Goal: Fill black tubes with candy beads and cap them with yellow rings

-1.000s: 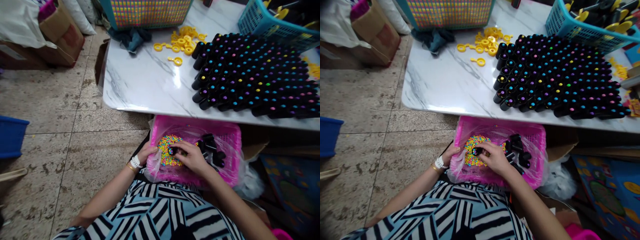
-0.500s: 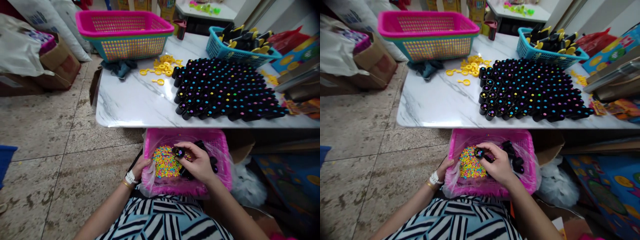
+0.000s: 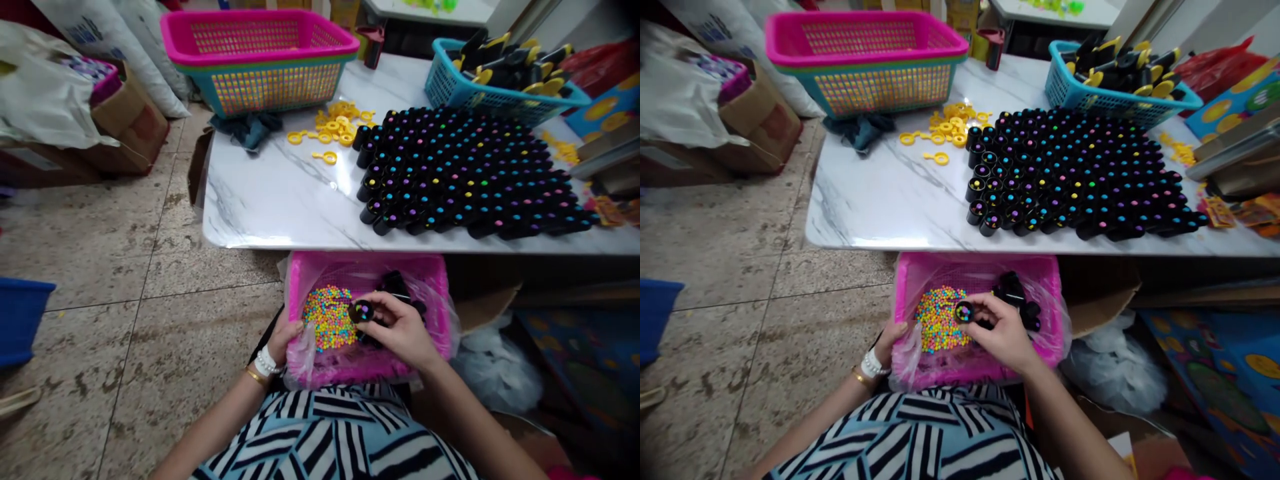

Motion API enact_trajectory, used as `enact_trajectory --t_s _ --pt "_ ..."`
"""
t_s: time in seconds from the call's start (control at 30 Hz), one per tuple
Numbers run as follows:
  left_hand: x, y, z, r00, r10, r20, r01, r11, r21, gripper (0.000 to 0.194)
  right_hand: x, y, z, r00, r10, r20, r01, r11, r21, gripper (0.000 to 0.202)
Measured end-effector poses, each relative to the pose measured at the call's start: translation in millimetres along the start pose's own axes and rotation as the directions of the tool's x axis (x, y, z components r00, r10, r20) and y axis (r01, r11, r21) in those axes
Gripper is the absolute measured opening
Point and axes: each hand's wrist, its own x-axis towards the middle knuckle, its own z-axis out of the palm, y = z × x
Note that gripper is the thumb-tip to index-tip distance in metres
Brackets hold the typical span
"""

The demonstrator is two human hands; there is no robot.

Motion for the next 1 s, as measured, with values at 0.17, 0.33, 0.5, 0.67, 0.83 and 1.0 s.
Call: enact_trajectory --t_s 0.17,0.33,0.5,0.67,0.83,1.0 --pt "16.4 8.0 1.9 0.999 0.038 0.029 -0.039 0.999 0.029 0.037 26.1 -35.1 16.2 0.912 -0.241 -0.332 0.176 0.961 -0.213 0.025" --pt "13.4 11.7 -4.3 0.993 0.101 0.063 -0.108 0.988 0.112 0.041 66.1 -57.4 25.8 0.71 -0.475 -0.519 0.202 0.844 -0.496 0.029" --pt "9.0 11.6 -8.1 0.996 0.083 0.018 -0.085 0.989 0.124 0.043 96.0 -52.9 28.8 0.668 -0.575 -0.473 0.066 0.678 -0.732 0.015" --pt "14.5 8.9 -11.8 0.994 0.093 0.061 -0.099 0.989 0.108 0.041 87.4 -48.2 27.5 0.683 -0.595 -0.425 0.069 0.632 -0.772 0.021" --pt "19.4 2.4 -18.8 0.993 0.093 0.073 -0.101 0.987 0.127 0.04 42.7 -16.9 12.8 0.879 -0.453 -0.148 0.154 0.564 -0.812 0.014" --pt "23.3 -7.8 -23.7 0.994 0.076 0.084 -0.084 0.991 0.1 0.05 9.4 28.3 -1.9 0.985 0.119 0.127 0.088 0.288 -0.954 0.014"
